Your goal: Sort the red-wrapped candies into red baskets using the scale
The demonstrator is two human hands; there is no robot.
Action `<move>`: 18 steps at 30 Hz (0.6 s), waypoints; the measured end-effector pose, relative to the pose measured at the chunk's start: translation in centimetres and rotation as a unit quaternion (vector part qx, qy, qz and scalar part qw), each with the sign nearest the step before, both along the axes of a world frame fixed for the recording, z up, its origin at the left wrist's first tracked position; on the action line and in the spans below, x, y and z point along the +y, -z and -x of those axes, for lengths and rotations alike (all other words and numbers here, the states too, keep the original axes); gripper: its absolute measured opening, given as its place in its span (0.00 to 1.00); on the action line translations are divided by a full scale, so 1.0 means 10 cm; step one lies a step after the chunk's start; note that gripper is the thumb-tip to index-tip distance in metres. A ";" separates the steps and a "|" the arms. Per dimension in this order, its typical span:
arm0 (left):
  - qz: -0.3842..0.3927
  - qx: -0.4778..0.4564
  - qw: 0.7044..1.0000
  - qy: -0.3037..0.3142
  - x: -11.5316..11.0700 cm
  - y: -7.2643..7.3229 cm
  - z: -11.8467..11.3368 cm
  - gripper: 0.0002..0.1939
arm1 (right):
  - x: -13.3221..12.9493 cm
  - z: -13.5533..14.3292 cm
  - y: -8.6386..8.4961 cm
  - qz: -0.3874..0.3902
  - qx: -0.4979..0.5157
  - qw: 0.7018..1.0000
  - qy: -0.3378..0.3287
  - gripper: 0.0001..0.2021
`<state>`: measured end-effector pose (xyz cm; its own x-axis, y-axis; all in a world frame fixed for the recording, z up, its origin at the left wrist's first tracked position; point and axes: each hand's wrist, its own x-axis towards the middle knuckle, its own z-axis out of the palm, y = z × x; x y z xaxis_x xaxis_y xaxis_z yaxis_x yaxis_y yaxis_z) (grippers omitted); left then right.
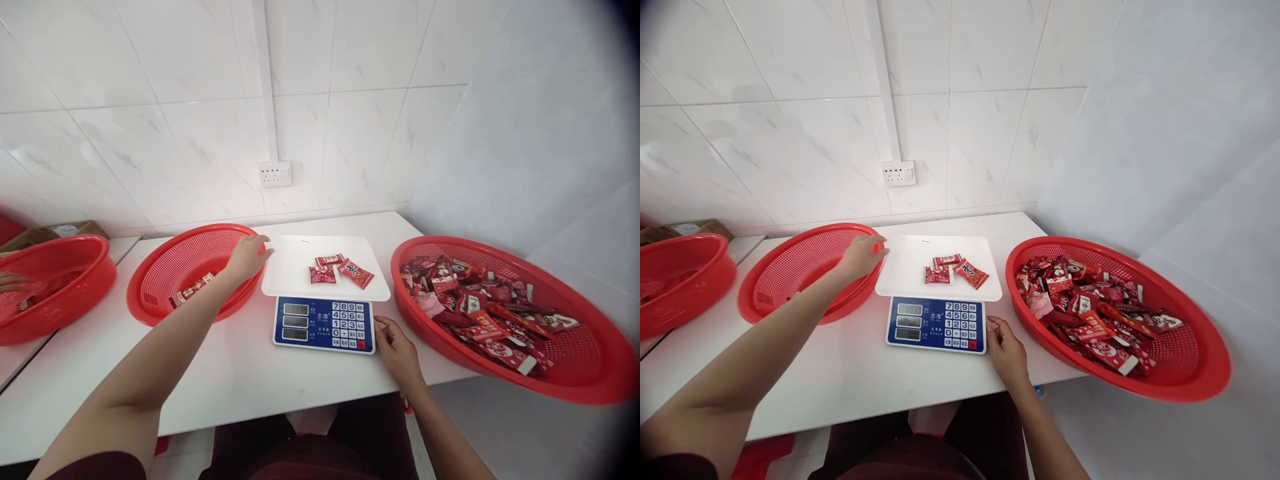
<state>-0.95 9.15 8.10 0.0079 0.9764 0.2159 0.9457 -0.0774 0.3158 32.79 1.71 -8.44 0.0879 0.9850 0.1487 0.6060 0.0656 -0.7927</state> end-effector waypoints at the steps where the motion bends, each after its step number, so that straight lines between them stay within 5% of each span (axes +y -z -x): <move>1: 0.005 0.000 0.999 0.033 0.01 0.04 -0.15 0.19 | 0.00 0.00 0.00 -0.001 -0.001 1.000 0.001 0.22; 5: 0.038 0.005 0.986 0.163 0.06 0.17 -0.71 0.20 | -0.02 0.01 -0.03 -0.006 0.005 1.000 0.005 0.22; 9: 0.063 0.025 0.978 0.195 0.08 0.23 -0.98 0.20 | -0.03 0.02 -0.06 -0.014 0.007 1.000 0.006 0.21; 14: 0.063 0.037 0.982 0.176 0.05 0.24 -0.98 0.14 | -0.04 0.01 -0.07 -0.024 0.019 1.000 -0.001 0.21; 18: 0.016 0.047 0.993 0.108 -0.05 0.10 -0.72 0.13 | -0.03 0.00 -0.04 -0.019 0.025 0.999 -0.007 0.20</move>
